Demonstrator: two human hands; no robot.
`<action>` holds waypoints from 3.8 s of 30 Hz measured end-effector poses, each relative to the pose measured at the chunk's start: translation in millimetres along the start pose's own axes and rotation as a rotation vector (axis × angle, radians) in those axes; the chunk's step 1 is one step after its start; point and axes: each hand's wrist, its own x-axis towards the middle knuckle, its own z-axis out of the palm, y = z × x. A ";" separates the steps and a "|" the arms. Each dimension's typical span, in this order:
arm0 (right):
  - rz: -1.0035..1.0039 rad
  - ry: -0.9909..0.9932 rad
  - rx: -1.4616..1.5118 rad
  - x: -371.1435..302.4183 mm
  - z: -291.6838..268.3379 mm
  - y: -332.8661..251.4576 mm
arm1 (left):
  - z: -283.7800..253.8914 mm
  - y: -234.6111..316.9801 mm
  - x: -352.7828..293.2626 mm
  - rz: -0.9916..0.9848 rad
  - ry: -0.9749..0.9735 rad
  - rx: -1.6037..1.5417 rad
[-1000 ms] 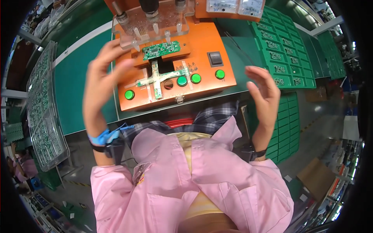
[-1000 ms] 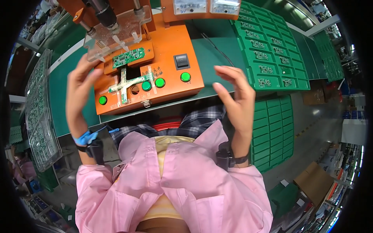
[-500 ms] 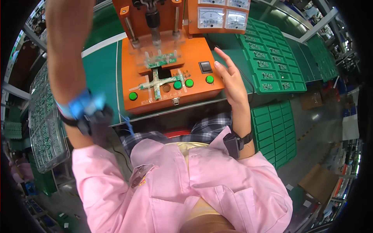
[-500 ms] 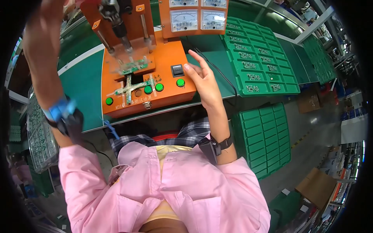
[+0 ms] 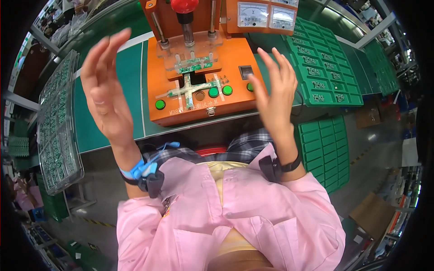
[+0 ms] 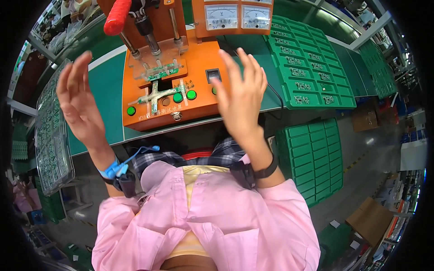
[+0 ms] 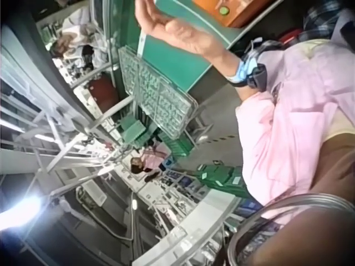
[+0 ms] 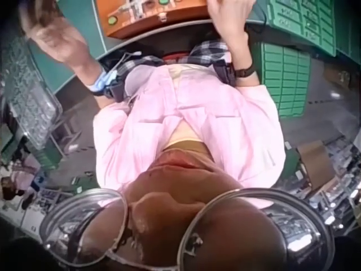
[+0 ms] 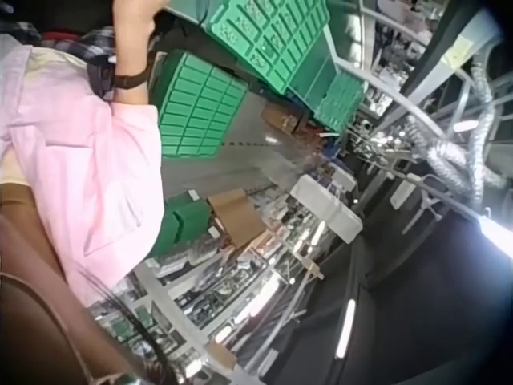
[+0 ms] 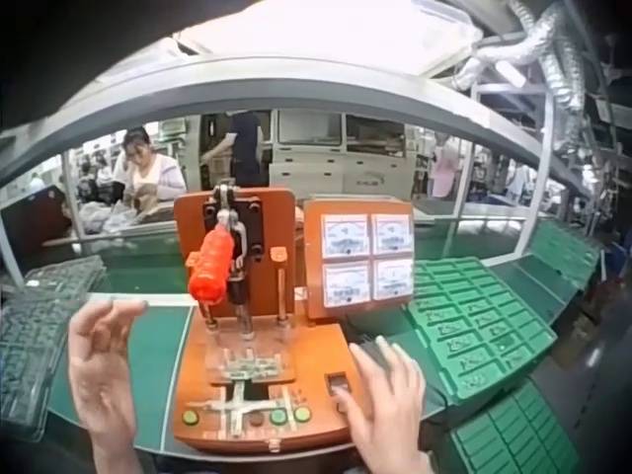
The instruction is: The person places a circuit board onto an orange testing machine, presses buttons, and pulls down a red lever. After releasing the lever, they remove the board and place it into a green tray, repeating the process with new boards from a clear tray.
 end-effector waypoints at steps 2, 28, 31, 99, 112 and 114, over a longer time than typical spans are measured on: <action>-0.174 0.112 0.047 -16.5 -1.8 -30.9 | -13.5 2.1 -24.3 -0.135 0.062 0.041; -0.259 0.144 -0.154 -64.3 53.3 -32.9 | 20.6 -12.4 -66.9 -0.759 0.248 -0.312; -0.254 0.158 -0.145 -62.4 52.9 -36.0 | 16.7 -13.9 -68.5 -0.778 0.254 -0.351; -0.526 -0.273 -0.397 -62.3 26.7 -63.4 | 9.6 -16.6 -44.1 -0.590 0.035 -0.132; -0.117 -0.281 0.569 70.5 43.5 -14.7 | 23.0 -17.1 207.0 -0.513 -0.324 0.753; -0.108 -0.410 0.487 72.4 51.7 -21.1 | 9.2 -19.4 167.8 -0.522 -0.204 0.573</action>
